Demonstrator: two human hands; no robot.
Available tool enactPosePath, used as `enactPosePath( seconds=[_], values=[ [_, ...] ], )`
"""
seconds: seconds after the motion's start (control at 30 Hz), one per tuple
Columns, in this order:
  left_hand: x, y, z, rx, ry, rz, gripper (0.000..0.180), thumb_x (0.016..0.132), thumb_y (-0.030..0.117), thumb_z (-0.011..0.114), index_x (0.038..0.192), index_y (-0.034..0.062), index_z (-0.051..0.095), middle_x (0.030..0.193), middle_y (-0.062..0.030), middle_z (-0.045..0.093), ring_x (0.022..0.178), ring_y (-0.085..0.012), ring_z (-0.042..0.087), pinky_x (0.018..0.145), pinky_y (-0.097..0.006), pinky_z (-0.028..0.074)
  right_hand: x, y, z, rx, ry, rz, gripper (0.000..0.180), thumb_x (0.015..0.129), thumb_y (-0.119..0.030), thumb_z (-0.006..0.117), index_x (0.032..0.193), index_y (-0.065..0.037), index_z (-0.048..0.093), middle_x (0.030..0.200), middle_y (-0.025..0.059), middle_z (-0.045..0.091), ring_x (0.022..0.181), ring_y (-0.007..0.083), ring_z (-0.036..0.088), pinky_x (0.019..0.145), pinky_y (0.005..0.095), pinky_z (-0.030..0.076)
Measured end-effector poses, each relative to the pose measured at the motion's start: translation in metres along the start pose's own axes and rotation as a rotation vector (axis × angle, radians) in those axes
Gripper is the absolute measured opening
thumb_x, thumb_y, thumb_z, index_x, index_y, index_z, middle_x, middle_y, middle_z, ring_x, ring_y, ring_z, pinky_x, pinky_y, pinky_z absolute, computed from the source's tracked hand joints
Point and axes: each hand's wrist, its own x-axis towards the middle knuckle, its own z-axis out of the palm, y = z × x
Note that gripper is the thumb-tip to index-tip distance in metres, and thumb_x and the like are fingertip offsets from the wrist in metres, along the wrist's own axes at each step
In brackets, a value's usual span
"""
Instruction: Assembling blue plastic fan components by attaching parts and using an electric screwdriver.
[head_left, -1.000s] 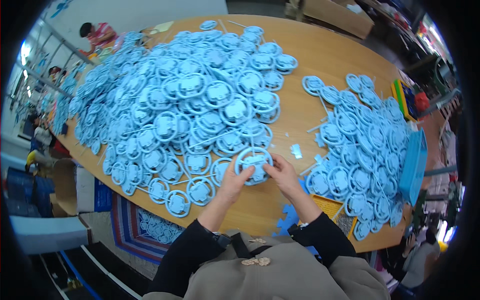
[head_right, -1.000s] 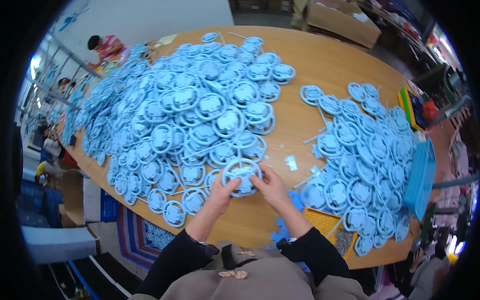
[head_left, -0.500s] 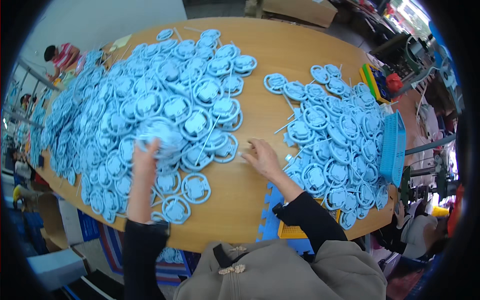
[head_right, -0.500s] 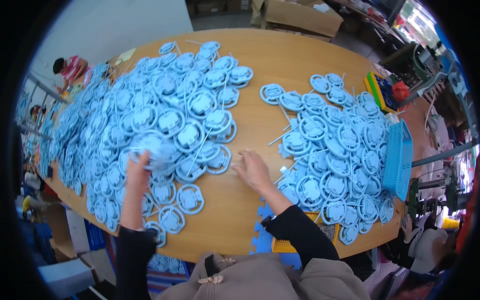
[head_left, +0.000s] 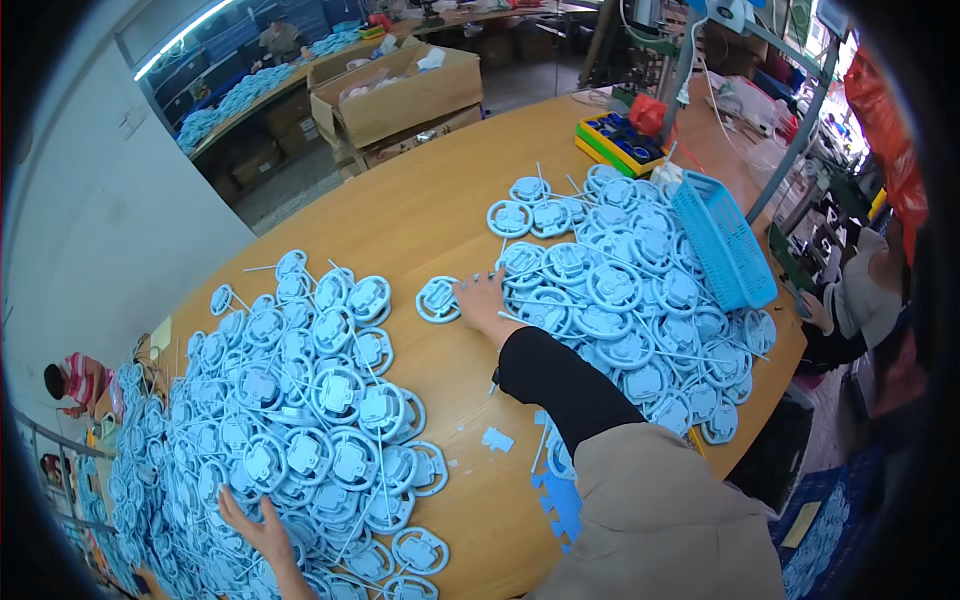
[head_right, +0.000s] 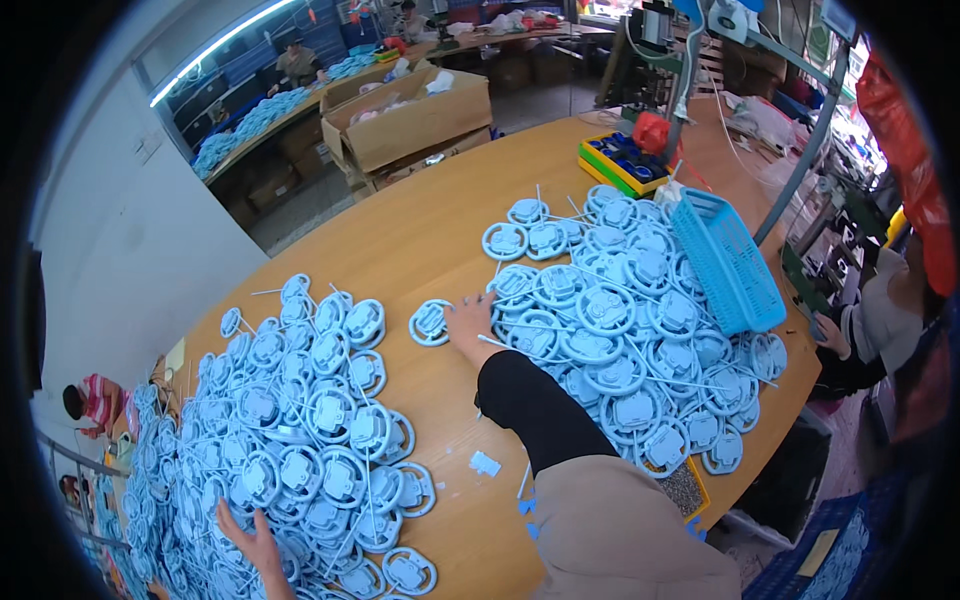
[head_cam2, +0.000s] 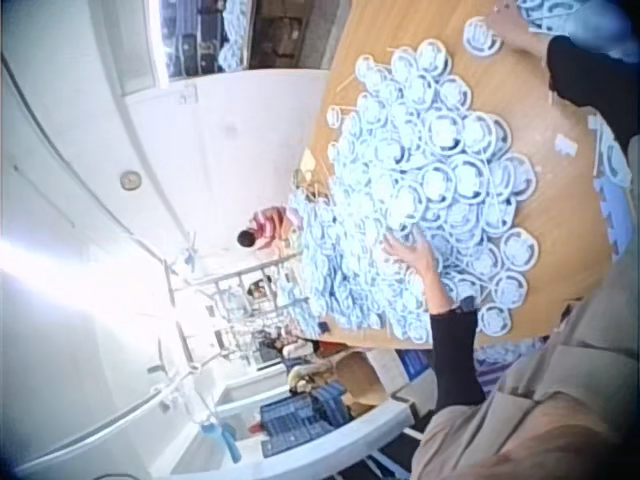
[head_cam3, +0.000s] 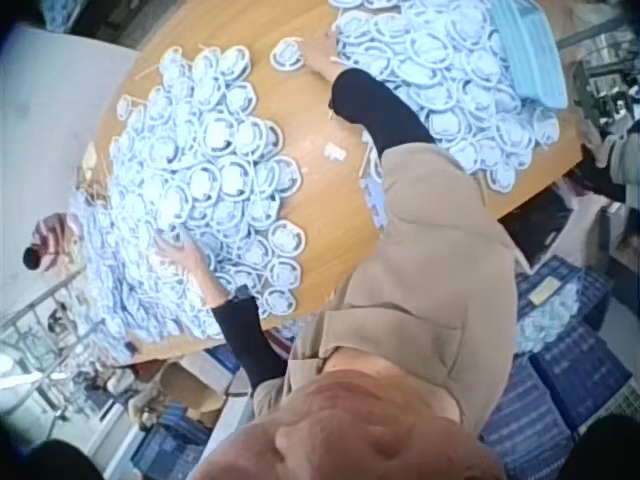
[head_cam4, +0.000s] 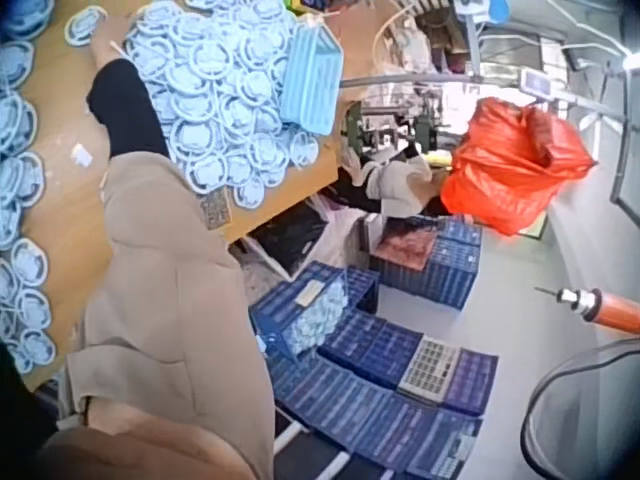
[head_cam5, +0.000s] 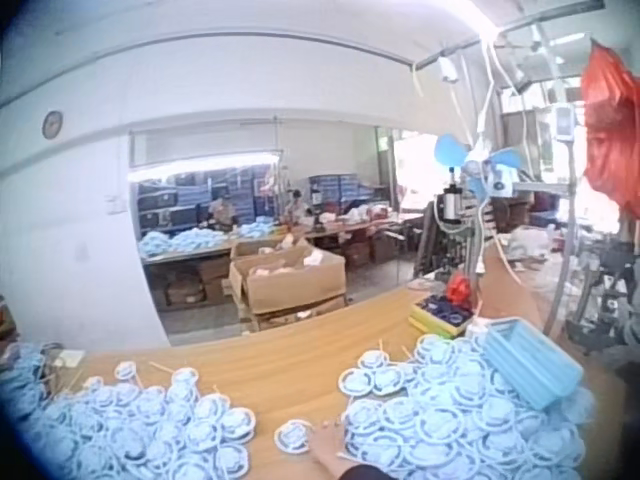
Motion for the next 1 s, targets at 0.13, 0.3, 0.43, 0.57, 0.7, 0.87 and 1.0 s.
enactPosePath(
  seconds=[0.13,0.3,0.43,0.57,0.7,0.87,1.0],
  values=[
    [-0.018,0.071,0.008,-0.161,-0.106,0.099,0.059,0.086,0.009,0.06,0.139,0.0053,0.036,0.147,-0.0209,0.024,0.136,-0.0383,0.025,0.107,-0.05,0.026,-0.039,0.003,-0.003,0.033,-0.198,-0.21,0.024,0.084,-0.014,0.054,0.106,-0.015,0.063,0.1,0.0111,0.065,0.104,0.0326,0.058,0.094,0.0616,0.031],
    [-0.062,0.166,0.019,-0.415,-0.4,0.468,0.059,0.074,0.004,0.068,0.13,0.0009,0.046,0.137,-0.0229,0.041,0.128,-0.039,0.038,0.106,-0.044,0.03,-0.131,-0.005,-0.078,0.186,-0.334,-0.512,0.033,0.075,-0.011,0.061,0.108,-0.016,0.06,0.105,0.0072,0.06,0.105,0.0281,0.056,0.092,0.0523,0.036],
    [-0.115,0.234,0.061,-0.422,-0.66,0.588,0.077,0.068,0.021,0.078,0.134,0.0057,0.042,0.135,-0.025,0.042,0.125,-0.0419,0.04,0.103,-0.045,0.035,-0.184,0.007,-0.097,0.287,-0.168,-0.69,0.032,0.074,-0.014,0.061,0.106,-0.015,0.061,0.113,0.0071,0.057,0.109,0.0283,0.053,0.096,0.0495,0.034],
    [-0.165,0.256,0.088,-0.286,-0.753,0.512,0.09,0.066,0.033,0.078,0.14,0.0089,0.033,0.132,-0.0229,0.043,0.12,-0.0409,0.044,0.096,-0.045,0.04,-0.203,0.015,-0.098,0.317,-0.075,-0.75,0.029,0.078,-0.017,0.058,0.107,-0.014,0.062,0.116,0.0087,0.057,0.117,0.0285,0.048,0.101,0.052,0.031],
    [-0.199,0.247,0.101,-0.198,-0.711,0.503,0.084,0.066,0.03,0.076,0.137,0.0075,0.038,0.121,-0.017,0.048,0.107,-0.0361,0.049,0.086,-0.046,0.043,-0.197,0.032,-0.1,0.248,-0.095,-0.733,0.035,0.07,-0.019,0.068,0.105,-0.013,0.065,0.12,0.0074,0.056,0.122,0.028,0.046,0.102,0.0589,0.028],
    [-0.202,0.216,0.072,-0.225,-0.79,0.429,0.073,0.065,0.027,0.075,0.13,0.0054,0.048,0.12,-0.017,0.049,0.109,-0.0351,0.048,0.086,-0.043,0.044,-0.191,0.049,-0.152,0.111,-0.152,-0.508,0.053,0.066,-0.016,0.076,0.117,-0.014,0.059,0.129,0.009,0.052,0.126,0.0337,0.042,0.104,0.057,0.029],
    [-0.213,0.154,0.03,-0.531,-0.837,0.215,0.082,0.067,0.03,0.075,0.137,0.0035,0.041,0.124,-0.0155,0.047,0.115,-0.0304,0.047,0.092,-0.038,0.041,-0.213,0.025,-0.144,0.396,-0.098,-0.509,0.032,0.073,-0.015,0.068,0.105,-0.012,0.065,0.113,0.0084,0.06,0.112,0.031,0.052,0.093,0.0471,0.043]
  ],
)
